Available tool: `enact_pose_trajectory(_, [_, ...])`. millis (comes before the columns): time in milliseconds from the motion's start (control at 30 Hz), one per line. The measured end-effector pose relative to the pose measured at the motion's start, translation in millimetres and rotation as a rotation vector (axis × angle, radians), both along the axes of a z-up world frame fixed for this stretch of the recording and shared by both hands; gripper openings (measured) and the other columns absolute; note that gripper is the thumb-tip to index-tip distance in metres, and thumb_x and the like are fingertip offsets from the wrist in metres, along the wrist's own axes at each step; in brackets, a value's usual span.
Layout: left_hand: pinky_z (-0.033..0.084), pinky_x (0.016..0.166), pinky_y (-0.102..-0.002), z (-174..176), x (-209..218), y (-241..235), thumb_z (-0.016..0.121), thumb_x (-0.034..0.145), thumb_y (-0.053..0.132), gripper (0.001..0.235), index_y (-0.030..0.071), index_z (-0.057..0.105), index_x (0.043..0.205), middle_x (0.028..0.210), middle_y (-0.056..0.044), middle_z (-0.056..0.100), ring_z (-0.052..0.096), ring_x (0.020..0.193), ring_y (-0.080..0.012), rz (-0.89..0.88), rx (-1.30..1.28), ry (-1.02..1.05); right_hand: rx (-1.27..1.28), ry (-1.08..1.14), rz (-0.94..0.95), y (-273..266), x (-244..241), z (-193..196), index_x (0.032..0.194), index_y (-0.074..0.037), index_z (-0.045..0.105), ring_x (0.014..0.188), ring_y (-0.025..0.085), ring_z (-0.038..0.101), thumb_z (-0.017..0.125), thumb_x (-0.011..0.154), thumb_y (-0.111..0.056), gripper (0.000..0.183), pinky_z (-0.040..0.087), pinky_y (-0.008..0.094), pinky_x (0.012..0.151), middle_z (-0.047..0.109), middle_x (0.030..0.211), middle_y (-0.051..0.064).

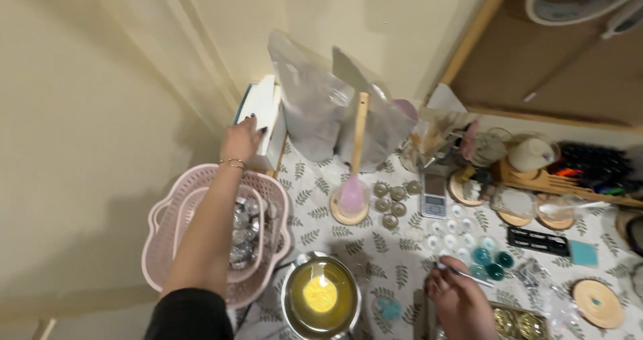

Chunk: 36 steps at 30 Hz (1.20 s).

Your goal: The person cleans a small tool with a tissue, then stirs a yellow liquid in a metal pot on a hot plate using a pink spatula. Finally, they insert a digital thermometer into the liquid to measure its temperature.

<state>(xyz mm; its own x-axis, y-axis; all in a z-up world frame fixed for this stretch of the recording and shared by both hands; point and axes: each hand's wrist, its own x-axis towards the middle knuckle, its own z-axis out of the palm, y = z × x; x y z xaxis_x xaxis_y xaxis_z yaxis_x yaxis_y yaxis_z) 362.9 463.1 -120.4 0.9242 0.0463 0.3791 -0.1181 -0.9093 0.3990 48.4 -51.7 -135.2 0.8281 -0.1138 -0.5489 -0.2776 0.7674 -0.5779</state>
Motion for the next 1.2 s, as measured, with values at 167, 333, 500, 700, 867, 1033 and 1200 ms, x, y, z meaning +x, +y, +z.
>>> enact_pose_trajectory(167, [0.048, 0.093, -0.042, -17.7, 7.0, -8.9, 0.077, 0.083, 0.031, 0.041, 0.011, 0.075, 0.119, 0.129, -0.004, 0.07, 0.056, 0.106, -0.0366, 0.138, 0.115, 0.051, -0.094, 0.003, -0.021, -1.0, -9.4, -3.4, 0.125, -0.001, 0.059, 0.097, 0.025, 0.058, 0.052, 0.094, -0.016, 0.035, 0.046, 0.039, 0.087, 0.061, 0.102, 0.015])
enact_pose_trajectory(333, [0.051, 0.094, -0.039, -21.4, 7.7, -6.3, 0.074, 0.091, 0.026, 0.022, 0.021, 0.081, 0.111, 0.127, 0.002, 0.072, 0.058, 0.104, -0.0312, 0.187, -0.033, -0.015, -0.106, -0.007, -0.017, 30.8, -8.8, 34.0, 0.124, -0.001, 0.059, 0.096, 0.025, 0.058, 0.051, 0.093, -0.016, 0.034, 0.046, 0.038, 0.087, 0.062, 0.1, 0.015])
enact_pose_trajectory(500, [0.053, 0.09, -0.042, -21.4, 2.4, -8.6, 0.077, 0.089, 0.029, 0.018, 0.022, 0.082, 0.105, 0.11, -0.007, 0.074, 0.062, 0.098, -0.0311, 0.272, -0.104, -0.018, -0.101, -0.046, -0.03, 59.1, -9.9, 76.0, 0.123, 0.002, 0.059, 0.093, 0.023, 0.056, 0.052, 0.098, -0.015, 0.031, 0.045, 0.036, 0.089, 0.058, 0.096, 0.011])
enact_pose_trajectory(700, [0.053, 0.084, -0.047, -7.3, 1.8, -18.7, 0.075, 0.09, 0.027, 0.026, 0.024, 0.077, 0.116, 0.096, -0.02, 0.067, 0.065, 0.092, -0.0357, 0.364, -0.07, 0.052, -0.126, -0.014, -0.012, 72.5, -14.7, 101.8, 0.118, 0.0, 0.058, 0.093, 0.021, 0.056, 0.05, 0.097, -0.013, 0.025, 0.045, 0.035, 0.088, 0.058, 0.095, 0.011])
enact_pose_trajectory(867, [0.05, 0.096, -0.05, -3.9, 12.0, -22.1, 0.061, 0.103, 0.014, 0.048, 0.016, 0.055, 0.15, 0.115, -0.016, 0.071, 0.063, 0.109, -0.0379, 0.121, 0.011, 0.059, -0.11, -0.026, -0.039, 68.9, -19.8, 101.3, 0.117, -0.001, 0.057, 0.091, 0.021, 0.055, 0.05, 0.097, -0.014, 0.026, 0.044, 0.035, 0.086, 0.057, 0.092, 0.009])
enact_pose_trajectory(1033, [0.04, 0.11, -0.047, -2.5, 24.0, -36.2, 0.063, 0.096, 0.018, 0.043, 0.019, 0.062, 0.139, 0.148, -0.023, 0.051, 0.047, 0.131, -0.042, -0.023, -0.04, -0.006, -0.097, -0.026, -0.068, 60.4, -19.8, 82.6, 0.119, 0.002, 0.058, 0.087, 0.02, 0.053, 0.051, 0.096, -0.016, 0.03, 0.044, 0.034, 0.084, 0.057, 0.09, 0.009])
enact_pose_trajectory(1200, [0.037, 0.113, -0.049, 2.1, 31.6, -48.1, 0.058, 0.097, 0.027, 0.044, 0.03, 0.062, 0.141, 0.158, -0.018, 0.038, 0.037, 0.136, -0.0465, 0.034, -0.005, 0.162, -0.115, 0.047, -0.047, 44.1, -26.6, 49.1, 0.119, -0.002, 0.058, 0.087, 0.021, 0.054, 0.051, 0.093, -0.016, 0.03, 0.045, 0.034, 0.085, 0.057, 0.087, 0.01])
